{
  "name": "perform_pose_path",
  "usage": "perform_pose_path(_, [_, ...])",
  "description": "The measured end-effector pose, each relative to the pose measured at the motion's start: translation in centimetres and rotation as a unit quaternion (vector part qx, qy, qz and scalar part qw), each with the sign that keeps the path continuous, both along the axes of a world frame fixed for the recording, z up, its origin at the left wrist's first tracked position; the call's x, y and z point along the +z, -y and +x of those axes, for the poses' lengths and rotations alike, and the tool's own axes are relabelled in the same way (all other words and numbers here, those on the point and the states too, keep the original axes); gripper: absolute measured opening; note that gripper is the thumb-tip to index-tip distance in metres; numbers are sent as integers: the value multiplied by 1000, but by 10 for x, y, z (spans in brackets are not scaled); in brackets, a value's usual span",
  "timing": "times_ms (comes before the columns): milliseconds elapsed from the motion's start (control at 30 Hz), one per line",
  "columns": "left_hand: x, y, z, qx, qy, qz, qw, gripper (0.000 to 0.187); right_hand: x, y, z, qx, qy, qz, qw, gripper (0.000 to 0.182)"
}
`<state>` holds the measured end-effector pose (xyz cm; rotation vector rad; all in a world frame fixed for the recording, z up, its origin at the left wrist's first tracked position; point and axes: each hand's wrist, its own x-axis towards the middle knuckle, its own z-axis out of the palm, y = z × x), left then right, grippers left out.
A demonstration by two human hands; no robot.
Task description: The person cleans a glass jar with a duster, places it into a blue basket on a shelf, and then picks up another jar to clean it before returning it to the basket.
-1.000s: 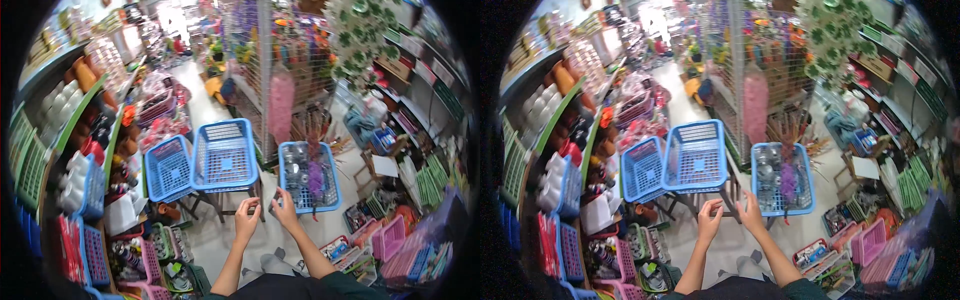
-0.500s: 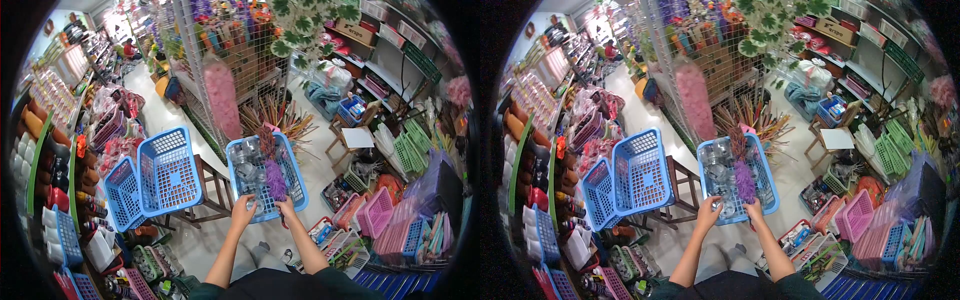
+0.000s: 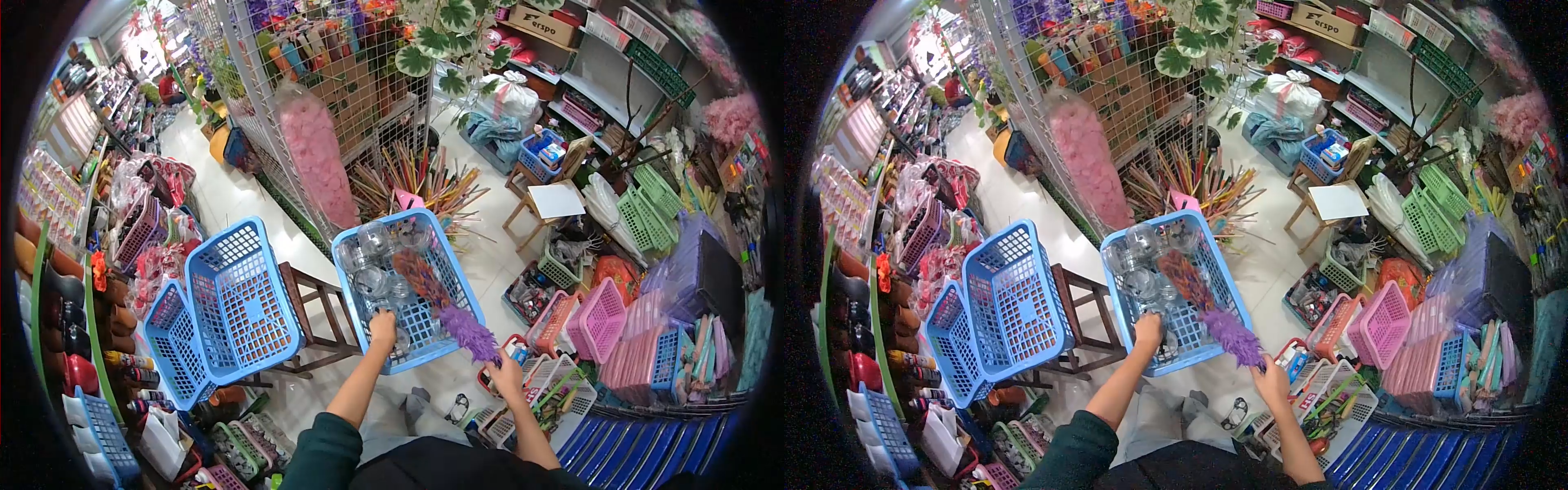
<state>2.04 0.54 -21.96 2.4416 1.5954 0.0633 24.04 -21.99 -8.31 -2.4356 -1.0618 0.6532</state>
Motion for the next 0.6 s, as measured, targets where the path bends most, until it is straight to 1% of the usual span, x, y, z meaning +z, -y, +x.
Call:
perform_pose_path(67, [5,-7,-4,-3,44,-10,999,10,3,13,12,22,52,-19,998,42])
perform_pose_path(100, [-1,-12,-8,-6,109,0,994,10,2,18,18,25,81,-32,996,40])
perform_pose_path(133, [24,-12,-9,-7,111,3,994,10,2,24,22,24,83,-29,996,40])
perform_pose_path(167, [50,-13,-11,44,218,-90,971,15,2,29,25,18,88,-9,996,40])
perform_pose_path(200, [69,-12,-13,94,320,-180,925,19,2,32,26,13,92,12,996,40])
perform_pose_path(233, [57,-13,-14,132,421,-198,875,25,3,35,25,15,94,55,994,36])
perform_pose_path(267, [72,-10,-13,131,422,-195,876,25,9,36,23,15,94,59,994,36])
perform_pose_path(300, [88,-5,-10,177,549,-277,769,23,17,38,20,34,84,57,994,35])
perform_pose_path(333, [102,-2,-8,215,657,-348,633,22,24,38,18,52,75,57,994,34])
perform_pose_path(367, [110,-1,-8,197,681,-362,605,29,28,41,16,91,91,129,983,31])
perform_pose_path(400, [112,-1,-7,191,685,-358,606,29,35,43,17,92,94,136,982,31])
perform_pose_path(467, [116,-3,-6,106,826,-383,399,36,46,43,18,138,108,185,967,23])
perform_pose_path(500, [110,-2,-10,88,822,-344,444,37,50,40,18,126,110,205,964,20])
perform_pose_path(533, [135,4,-8,84,824,-341,444,37,52,39,15,128,112,210,963,20])
perform_pose_path(600, [177,18,-2,132,835,-317,431,34,57,37,10,118,132,168,970,17])
